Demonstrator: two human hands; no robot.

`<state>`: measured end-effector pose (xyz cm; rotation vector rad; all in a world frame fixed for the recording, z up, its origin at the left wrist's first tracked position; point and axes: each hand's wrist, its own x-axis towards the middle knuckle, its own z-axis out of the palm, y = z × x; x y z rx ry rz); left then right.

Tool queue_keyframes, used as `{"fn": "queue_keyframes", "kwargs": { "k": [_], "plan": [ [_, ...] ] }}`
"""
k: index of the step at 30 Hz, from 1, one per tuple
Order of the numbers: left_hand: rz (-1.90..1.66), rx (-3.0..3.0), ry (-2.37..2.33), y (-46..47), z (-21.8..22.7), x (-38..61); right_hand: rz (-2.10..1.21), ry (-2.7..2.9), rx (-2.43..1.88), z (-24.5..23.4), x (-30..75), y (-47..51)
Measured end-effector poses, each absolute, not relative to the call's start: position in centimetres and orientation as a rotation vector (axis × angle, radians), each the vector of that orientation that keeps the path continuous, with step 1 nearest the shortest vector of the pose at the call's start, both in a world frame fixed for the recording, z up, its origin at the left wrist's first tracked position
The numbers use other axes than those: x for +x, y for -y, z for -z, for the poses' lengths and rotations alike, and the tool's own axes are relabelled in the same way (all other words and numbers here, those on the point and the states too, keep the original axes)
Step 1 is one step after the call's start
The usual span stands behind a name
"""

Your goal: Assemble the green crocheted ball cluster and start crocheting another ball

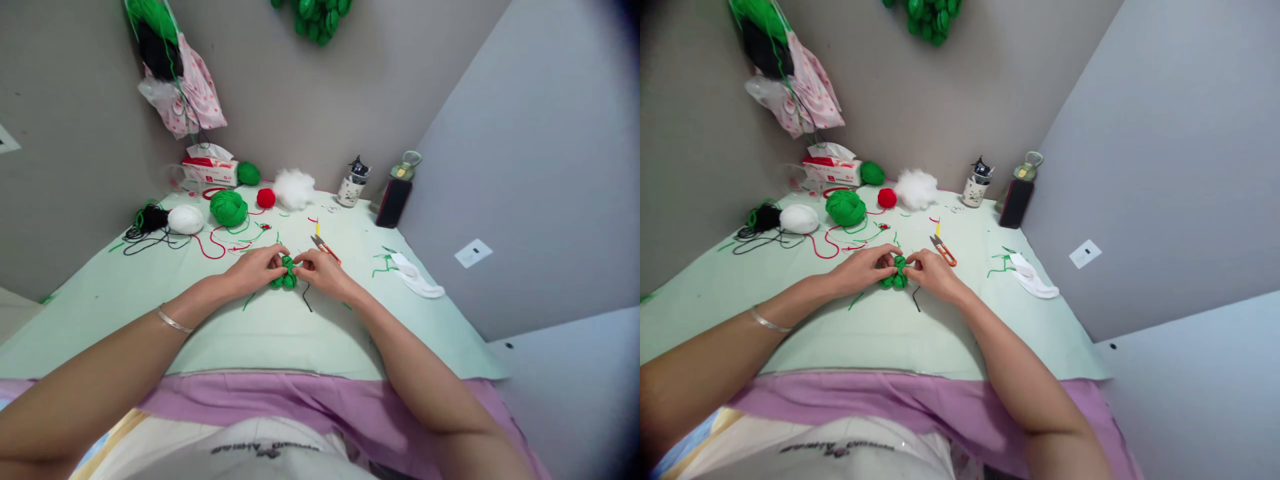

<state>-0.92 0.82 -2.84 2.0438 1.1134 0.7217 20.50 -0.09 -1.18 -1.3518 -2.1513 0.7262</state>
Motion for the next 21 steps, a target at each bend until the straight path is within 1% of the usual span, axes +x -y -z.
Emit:
{"fn": "queue_keyframes", "kwargs": {
  "k": [3,5,8,11,15,18,21],
  "plan": [
    [-0.755,1.996,-1.093,-0.9,2.9,-0.9,-0.829,2.109,-1.347,1.3,20.4,0.1],
    [-0.799,1.909,-1.067,-0.9,2.7,-0.7,-1.003,2.014,-1.320,0.9,20.5,0.0],
    [-0.876,1.686,-0.969,-0.8,1.6,-0.5,-1.306,1.671,-1.204,-0.2,20.8,-0.1],
    [-0.877,1.593,-0.897,-0.3,0.2,-0.5,-1.491,1.325,-1.059,-1.5,21.2,-0.1],
    [-0.805,1.624,-0.837,0.5,-0.9,-0.6,-1.558,1.179,-0.978,-2.5,21.6,0.1],
    [-0.797,1.511,-0.790,0.9,-1.0,-0.5,-1.510,1.216,-0.962,-2.8,21.7,0.3],
    [-0.866,1.410,-0.797,0.9,-0.9,-0.4,-1.449,1.308,-0.950,-3.0,21.7,0.7]
  ]
}}
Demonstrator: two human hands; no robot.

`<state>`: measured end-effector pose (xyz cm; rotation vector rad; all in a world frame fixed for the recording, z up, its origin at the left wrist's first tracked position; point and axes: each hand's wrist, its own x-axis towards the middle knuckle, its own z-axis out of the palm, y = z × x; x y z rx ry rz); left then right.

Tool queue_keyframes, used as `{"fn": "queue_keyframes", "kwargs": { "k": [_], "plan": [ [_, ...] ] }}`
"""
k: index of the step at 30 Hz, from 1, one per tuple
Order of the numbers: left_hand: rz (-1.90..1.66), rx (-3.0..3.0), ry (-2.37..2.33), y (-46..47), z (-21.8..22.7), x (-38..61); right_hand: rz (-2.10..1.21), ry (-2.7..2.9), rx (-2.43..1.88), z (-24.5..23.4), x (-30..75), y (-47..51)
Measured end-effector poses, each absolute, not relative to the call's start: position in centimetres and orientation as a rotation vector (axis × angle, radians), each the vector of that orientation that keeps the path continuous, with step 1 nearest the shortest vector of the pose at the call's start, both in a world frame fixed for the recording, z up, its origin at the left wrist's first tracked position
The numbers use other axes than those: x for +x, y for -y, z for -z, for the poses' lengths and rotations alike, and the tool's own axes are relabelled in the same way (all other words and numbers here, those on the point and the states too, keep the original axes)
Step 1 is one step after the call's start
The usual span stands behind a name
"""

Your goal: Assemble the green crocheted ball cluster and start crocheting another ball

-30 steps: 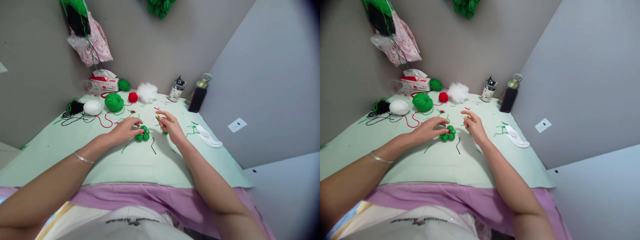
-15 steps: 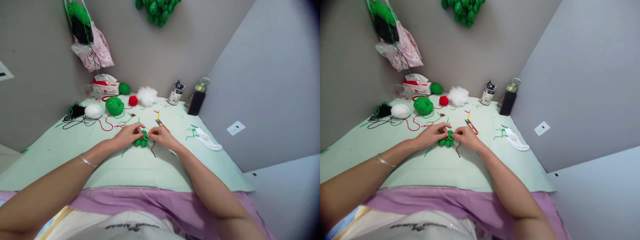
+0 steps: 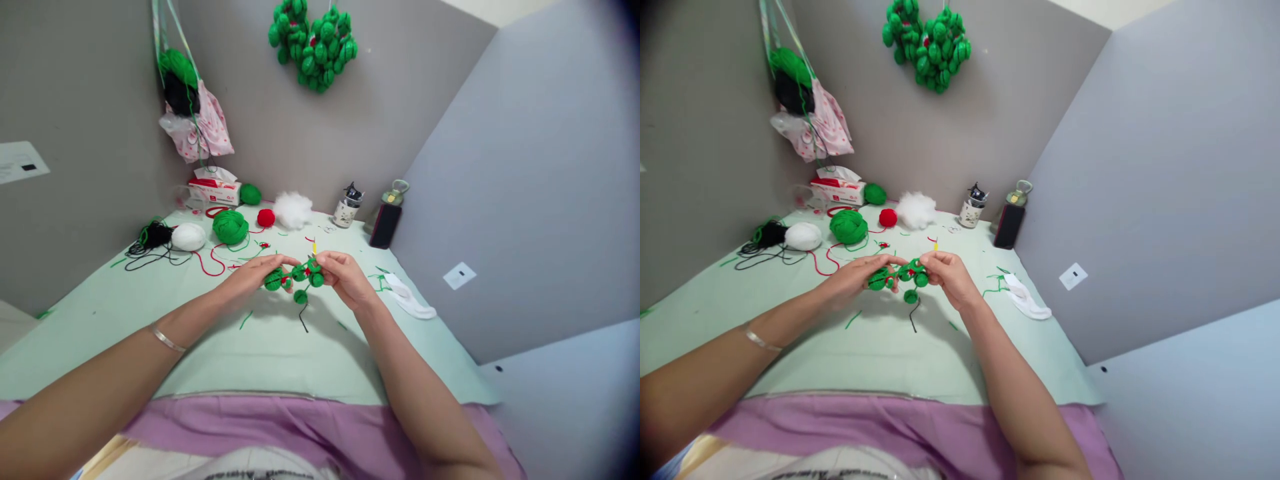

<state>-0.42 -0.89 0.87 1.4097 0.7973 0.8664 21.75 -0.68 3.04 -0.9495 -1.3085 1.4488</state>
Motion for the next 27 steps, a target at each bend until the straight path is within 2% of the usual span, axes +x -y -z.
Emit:
{"fn": "queue_keyframes", "kwargs": {
  "k": [8,16,27],
  "plan": [
    [-0.729,1.430,-0.632,1.3,-0.8,0.2,-1.363,1.383,-0.977,-3.2,21.6,1.1],
    [-0.785,1.152,-0.576,1.7,-1.5,0.4,-1.358,1.373,-0.980,-3.2,21.5,1.0],
    [-0.978,1.073,-0.550,0.4,-1.5,-0.4,-1.457,1.229,-0.897,-3.4,22.1,0.5]
  ]
}}
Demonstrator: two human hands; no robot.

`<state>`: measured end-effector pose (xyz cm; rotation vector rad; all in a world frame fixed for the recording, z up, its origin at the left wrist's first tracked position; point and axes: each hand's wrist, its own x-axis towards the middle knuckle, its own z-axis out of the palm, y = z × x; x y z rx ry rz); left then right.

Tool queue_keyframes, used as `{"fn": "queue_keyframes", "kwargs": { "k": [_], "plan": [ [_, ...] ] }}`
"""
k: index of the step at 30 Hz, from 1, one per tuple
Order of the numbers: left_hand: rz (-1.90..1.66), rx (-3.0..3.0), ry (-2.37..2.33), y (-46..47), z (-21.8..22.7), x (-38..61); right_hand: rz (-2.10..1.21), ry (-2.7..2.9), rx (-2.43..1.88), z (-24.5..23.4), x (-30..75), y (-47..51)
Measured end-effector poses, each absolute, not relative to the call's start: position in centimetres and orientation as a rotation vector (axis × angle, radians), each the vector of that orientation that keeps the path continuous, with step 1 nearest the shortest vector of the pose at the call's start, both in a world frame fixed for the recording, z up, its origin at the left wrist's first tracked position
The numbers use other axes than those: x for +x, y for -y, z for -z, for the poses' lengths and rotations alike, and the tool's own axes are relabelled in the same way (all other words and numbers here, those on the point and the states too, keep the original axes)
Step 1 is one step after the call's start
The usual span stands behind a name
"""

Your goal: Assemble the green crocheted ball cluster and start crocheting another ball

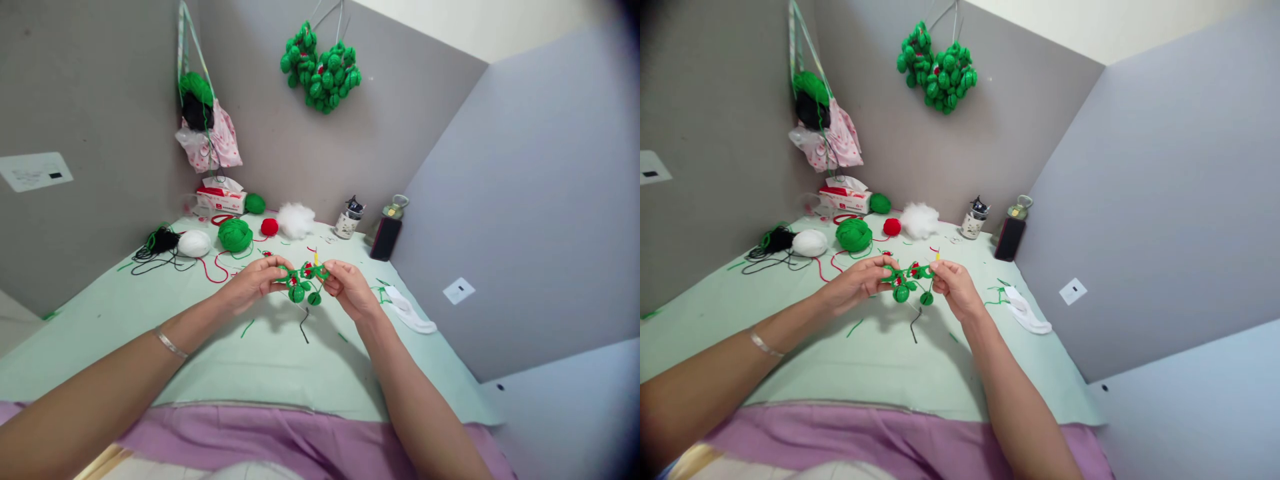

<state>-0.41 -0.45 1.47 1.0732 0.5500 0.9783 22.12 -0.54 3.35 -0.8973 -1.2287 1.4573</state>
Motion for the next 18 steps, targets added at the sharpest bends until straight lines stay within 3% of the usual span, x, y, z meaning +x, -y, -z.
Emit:
{"fn": "queue_keyframes", "kwargs": {
  "k": [18],
  "plan": [
    [-0.802,1.316,-0.693,1.7,-1.2,0.7,-1.454,1.217,-0.915,-2.9,21.4,0.7]
  ]
}}
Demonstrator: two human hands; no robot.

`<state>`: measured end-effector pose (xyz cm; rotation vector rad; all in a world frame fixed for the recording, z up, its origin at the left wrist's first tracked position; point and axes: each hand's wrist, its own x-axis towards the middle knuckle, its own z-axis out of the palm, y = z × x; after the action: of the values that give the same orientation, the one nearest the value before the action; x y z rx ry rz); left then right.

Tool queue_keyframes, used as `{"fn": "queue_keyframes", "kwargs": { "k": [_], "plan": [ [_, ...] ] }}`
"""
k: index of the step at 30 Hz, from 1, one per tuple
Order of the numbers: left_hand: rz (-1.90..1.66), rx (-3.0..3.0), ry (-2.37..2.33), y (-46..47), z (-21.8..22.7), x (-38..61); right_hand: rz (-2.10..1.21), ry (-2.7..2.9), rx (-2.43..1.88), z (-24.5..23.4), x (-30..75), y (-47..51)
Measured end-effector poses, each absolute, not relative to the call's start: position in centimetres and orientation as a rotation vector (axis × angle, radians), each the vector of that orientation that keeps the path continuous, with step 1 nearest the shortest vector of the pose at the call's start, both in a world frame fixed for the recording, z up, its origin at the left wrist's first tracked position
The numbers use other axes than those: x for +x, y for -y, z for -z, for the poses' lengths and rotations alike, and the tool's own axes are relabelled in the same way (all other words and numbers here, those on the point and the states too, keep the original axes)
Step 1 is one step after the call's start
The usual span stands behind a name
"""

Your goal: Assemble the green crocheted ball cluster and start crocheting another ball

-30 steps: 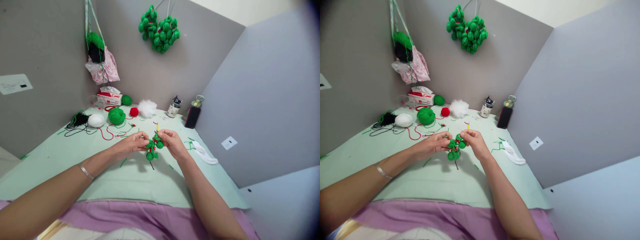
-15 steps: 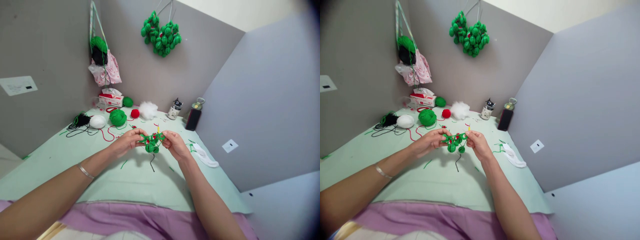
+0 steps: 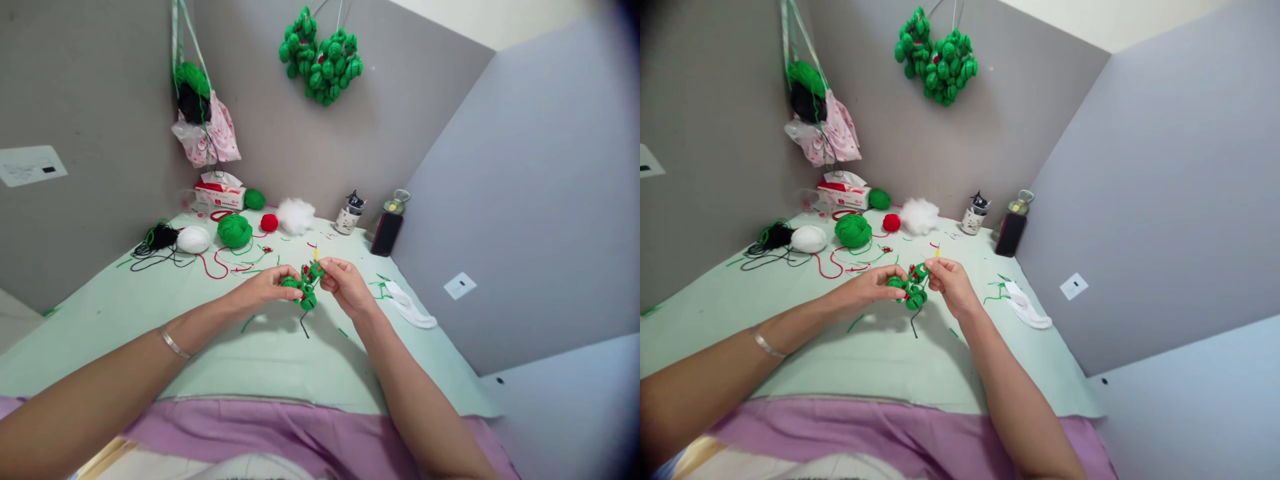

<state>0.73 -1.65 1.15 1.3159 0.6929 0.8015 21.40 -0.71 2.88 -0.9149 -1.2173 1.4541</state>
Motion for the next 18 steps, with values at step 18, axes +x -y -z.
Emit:
{"fn": "queue_keyframes", "kwargs": {
  "k": [18],
  "plan": [
    [-0.769,1.082,-0.568,1.43,-1.28,0.25,-1.476,1.135,-0.882,-2.99,21.55,0.39]
  ]
}}
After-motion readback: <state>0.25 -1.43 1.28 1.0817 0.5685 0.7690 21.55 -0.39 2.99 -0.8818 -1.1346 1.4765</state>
